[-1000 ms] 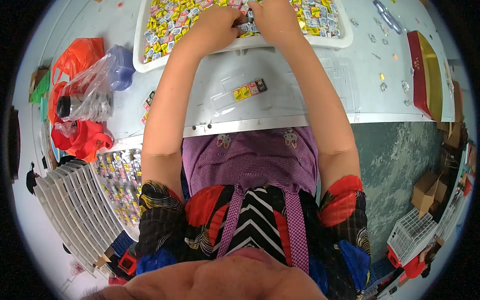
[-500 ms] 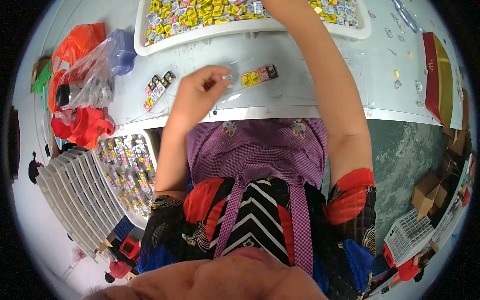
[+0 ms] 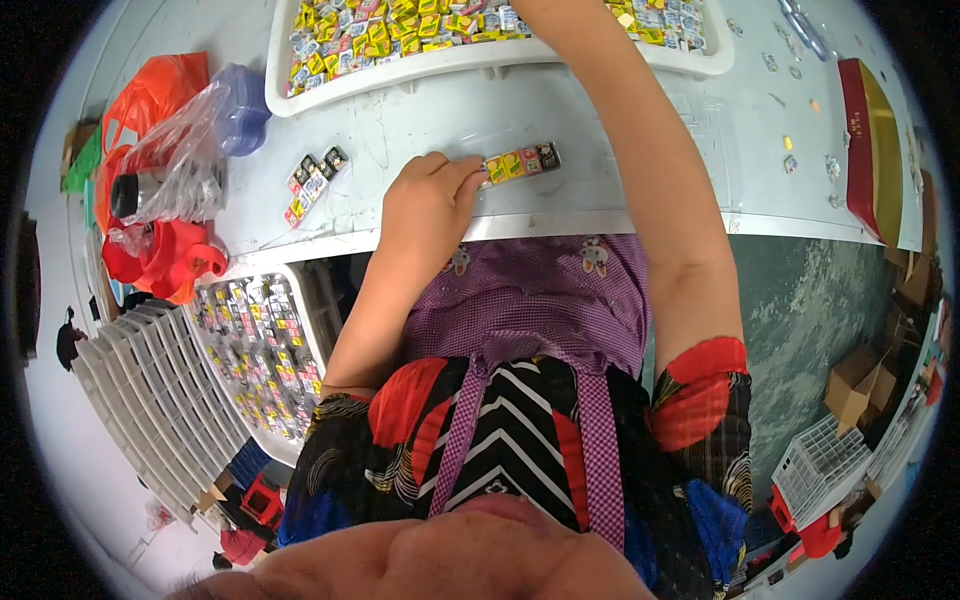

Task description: Sorting small square toy tiles from a bulk container into individual trays.

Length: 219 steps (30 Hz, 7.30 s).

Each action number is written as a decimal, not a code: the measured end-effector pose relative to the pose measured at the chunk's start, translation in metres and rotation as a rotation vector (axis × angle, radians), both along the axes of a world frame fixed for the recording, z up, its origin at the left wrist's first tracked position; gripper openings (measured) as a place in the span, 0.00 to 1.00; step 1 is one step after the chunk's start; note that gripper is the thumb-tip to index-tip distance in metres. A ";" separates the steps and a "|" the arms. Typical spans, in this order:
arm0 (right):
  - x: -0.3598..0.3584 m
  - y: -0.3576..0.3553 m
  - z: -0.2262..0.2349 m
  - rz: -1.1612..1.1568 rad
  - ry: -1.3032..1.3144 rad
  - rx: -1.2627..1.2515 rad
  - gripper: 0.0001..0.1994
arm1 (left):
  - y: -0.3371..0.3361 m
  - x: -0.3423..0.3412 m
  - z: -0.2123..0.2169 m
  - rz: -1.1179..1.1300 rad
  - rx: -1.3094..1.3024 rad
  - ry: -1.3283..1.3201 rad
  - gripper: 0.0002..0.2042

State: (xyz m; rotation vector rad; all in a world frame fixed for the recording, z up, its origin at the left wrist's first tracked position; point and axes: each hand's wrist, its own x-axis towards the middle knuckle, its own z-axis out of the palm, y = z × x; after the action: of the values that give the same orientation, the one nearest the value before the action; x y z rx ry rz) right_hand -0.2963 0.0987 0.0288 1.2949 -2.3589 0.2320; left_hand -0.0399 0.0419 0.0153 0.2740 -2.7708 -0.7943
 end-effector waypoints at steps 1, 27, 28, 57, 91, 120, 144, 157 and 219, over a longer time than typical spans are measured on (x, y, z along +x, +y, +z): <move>-0.001 -0.001 -0.003 -0.036 0.008 0.035 0.03 | -0.001 0.000 0.002 -0.002 -0.002 -0.006 0.07; -0.026 0.000 -0.021 -0.046 -0.256 -0.790 0.15 | -0.055 -0.173 0.021 -0.319 -0.223 0.047 0.07; -0.024 -0.001 -0.021 -0.064 -0.249 -0.773 0.14 | -0.058 -0.173 0.018 -0.332 -0.199 0.042 0.06; -0.012 0.008 0.002 0.040 -0.168 -0.903 0.12 | -0.014 -0.003 0.002 -0.138 0.175 -0.028 0.06; 0.167 0.074 -0.017 0.368 -0.653 -0.188 0.13 | -0.043 0.041 0.000 0.045 0.313 0.086 0.09; 0.120 0.095 -0.007 -0.094 -0.928 -0.536 0.07 | -0.015 0.044 -0.009 -0.305 -0.116 -0.121 0.29; 0.008 0.059 0.030 0.081 -0.108 -0.154 0.09 | -0.024 -0.050 0.028 -0.263 -0.132 0.212 0.19; -0.022 0.072 0.008 0.067 -0.276 -0.227 0.05 | -0.043 -0.172 0.017 -0.205 -0.597 0.169 0.12; 0.140 0.096 -0.004 0.135 -1.216 -0.388 0.08 | -0.047 -0.031 0.011 -0.017 0.663 -0.072 0.10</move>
State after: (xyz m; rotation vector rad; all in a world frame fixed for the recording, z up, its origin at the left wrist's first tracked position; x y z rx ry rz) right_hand -0.1560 0.1944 0.0247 1.2634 -2.8214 1.8519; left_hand -0.0710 -0.0047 0.0263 0.3972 -2.4786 -1.7182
